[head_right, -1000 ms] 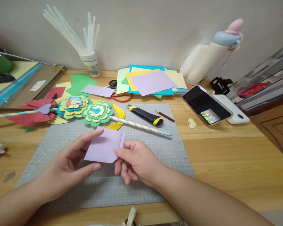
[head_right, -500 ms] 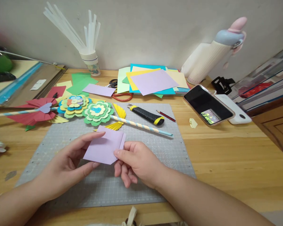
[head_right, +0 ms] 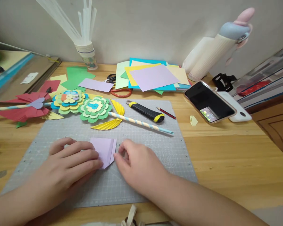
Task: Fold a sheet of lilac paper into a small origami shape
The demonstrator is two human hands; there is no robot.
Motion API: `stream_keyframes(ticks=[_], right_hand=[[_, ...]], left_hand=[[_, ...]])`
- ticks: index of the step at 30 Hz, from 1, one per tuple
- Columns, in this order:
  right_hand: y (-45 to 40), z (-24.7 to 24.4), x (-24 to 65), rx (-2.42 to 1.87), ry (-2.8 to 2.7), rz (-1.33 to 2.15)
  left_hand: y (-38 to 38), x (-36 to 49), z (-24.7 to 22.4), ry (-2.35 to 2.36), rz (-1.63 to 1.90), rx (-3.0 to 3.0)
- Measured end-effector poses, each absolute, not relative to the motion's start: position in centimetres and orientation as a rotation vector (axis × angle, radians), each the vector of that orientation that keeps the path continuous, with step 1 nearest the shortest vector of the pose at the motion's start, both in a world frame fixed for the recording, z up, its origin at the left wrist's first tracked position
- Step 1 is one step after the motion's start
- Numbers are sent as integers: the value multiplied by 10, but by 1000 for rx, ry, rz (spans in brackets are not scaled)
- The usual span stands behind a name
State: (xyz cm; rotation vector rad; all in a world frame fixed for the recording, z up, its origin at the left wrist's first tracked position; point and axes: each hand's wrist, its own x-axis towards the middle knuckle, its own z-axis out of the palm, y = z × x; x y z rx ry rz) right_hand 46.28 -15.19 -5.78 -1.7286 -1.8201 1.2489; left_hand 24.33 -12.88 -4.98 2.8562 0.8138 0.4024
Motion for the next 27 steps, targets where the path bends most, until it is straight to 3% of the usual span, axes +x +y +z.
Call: stream_keyframes(ticks=[2, 7, 20, 27], right_hand=[[-151, -54, 469, -1559, -2057, 929], [-148, -49, 475, -1034, -2478, 741], [-151, -53, 475, -987, -2770, 521], [-150, -52, 476, -966, -2746, 498]], left_hand=[[-126, 244, -52, 814, 379, 2829], [-125, 242, -50, 784, 385, 2832], [-125, 246, -49, 695, 317, 2805], [-129, 253, -57, 971, 337, 2502]])
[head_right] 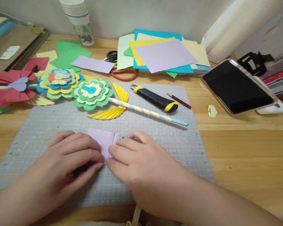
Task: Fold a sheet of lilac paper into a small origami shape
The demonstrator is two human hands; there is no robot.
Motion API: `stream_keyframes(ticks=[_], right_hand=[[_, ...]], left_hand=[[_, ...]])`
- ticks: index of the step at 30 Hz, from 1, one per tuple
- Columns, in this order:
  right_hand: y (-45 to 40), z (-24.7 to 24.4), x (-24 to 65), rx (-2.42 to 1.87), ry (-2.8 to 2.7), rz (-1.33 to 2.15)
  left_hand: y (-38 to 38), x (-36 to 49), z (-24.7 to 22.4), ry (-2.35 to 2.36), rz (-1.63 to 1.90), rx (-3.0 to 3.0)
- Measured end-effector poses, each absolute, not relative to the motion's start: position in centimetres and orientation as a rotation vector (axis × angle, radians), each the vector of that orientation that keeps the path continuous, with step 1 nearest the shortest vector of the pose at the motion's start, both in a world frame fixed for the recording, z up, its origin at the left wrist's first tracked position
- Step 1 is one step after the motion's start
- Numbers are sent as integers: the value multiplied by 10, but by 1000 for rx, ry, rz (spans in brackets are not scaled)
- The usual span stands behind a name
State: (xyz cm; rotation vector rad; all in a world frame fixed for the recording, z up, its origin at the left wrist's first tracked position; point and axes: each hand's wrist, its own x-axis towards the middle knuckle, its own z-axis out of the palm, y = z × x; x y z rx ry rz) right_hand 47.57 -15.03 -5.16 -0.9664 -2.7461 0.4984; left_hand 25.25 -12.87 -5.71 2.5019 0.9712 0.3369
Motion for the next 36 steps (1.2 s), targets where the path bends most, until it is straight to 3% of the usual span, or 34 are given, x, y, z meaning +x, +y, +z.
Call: stream_keyframes(ticks=[13, 36], right_hand=[[-150, -54, 479, -957, -2744, 516], [-162, -53, 473, -1032, -2871, 345]], left_hand=[[-126, 257, -60, 1228, 296, 2388], [-120, 255, -57, 1222, 216, 2404]])
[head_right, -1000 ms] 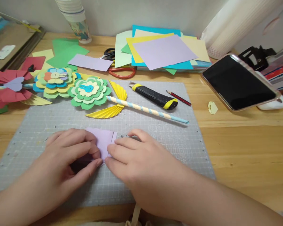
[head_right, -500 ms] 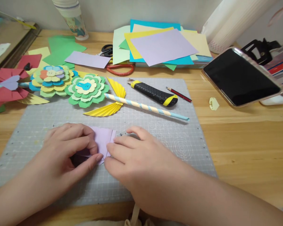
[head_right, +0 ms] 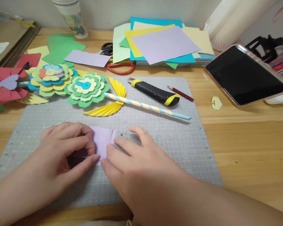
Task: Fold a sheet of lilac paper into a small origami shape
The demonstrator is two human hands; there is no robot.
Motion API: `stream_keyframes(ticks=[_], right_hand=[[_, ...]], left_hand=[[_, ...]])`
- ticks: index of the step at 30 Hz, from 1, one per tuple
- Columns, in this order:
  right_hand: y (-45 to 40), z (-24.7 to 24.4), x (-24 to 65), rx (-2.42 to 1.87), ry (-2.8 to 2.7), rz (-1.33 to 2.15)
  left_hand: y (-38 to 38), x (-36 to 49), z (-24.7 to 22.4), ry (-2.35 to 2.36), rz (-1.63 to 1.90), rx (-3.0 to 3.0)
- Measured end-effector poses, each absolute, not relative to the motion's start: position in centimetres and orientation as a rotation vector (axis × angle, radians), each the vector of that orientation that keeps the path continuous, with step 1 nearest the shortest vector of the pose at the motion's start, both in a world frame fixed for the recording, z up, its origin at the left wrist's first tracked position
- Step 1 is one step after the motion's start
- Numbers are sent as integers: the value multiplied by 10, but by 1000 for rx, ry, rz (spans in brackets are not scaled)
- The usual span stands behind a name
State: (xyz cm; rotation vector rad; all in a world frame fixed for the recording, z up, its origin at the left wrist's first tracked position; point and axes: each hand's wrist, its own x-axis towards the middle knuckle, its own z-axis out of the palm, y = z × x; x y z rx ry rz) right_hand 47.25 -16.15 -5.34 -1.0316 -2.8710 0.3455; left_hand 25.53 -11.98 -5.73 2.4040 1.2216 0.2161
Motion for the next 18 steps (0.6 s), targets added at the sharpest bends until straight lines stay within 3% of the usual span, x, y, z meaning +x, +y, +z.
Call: stream_keyframes(ticks=[18], right_hand=[[-168, -59, 468, -1065, -2831, 290]], left_hand=[[-117, 247, -54, 1274, 190, 2411]])
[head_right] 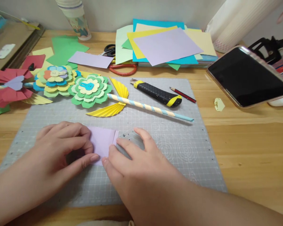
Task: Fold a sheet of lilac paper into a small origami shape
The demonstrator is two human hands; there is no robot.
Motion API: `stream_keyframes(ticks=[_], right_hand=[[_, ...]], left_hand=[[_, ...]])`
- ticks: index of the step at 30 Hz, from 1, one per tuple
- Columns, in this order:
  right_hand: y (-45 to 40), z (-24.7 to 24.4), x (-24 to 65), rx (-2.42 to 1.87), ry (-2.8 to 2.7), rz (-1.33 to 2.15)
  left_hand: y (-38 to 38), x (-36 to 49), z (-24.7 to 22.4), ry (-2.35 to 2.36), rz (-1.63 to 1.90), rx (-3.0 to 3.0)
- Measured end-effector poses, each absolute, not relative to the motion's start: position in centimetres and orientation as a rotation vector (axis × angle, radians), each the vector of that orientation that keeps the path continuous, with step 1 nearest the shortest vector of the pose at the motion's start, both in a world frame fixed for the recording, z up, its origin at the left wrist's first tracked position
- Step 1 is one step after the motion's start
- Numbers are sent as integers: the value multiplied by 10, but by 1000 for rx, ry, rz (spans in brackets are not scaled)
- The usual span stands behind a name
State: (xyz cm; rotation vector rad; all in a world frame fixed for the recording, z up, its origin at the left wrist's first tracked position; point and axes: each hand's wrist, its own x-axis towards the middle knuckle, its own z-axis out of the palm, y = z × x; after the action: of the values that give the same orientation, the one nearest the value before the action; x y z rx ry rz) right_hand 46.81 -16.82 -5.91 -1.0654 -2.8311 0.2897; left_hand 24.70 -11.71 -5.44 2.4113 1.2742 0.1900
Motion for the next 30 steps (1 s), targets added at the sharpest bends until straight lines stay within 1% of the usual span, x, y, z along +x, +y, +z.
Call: stream_keyframes(ticks=[7, 14, 21, 26, 30], right_hand=[[-169, -61, 467, -1092, -2798, 319], [-168, -62, 468, -1099, -2797, 342], [-170, -60, 467, -1119, -2795, 363], [-170, -61, 466, -1091, -2795, 297], [-169, -60, 465, -1058, -2796, 292]], left_hand=[[-110, 228, -57, 1327, 139, 2496], [-111, 229, -59, 1335, 142, 2620], [-112, 231, -60, 1357, 109, 2614], [-109, 232, -54, 1318, 163, 2637], [-130, 234, -44, 1224, 267, 2733]])
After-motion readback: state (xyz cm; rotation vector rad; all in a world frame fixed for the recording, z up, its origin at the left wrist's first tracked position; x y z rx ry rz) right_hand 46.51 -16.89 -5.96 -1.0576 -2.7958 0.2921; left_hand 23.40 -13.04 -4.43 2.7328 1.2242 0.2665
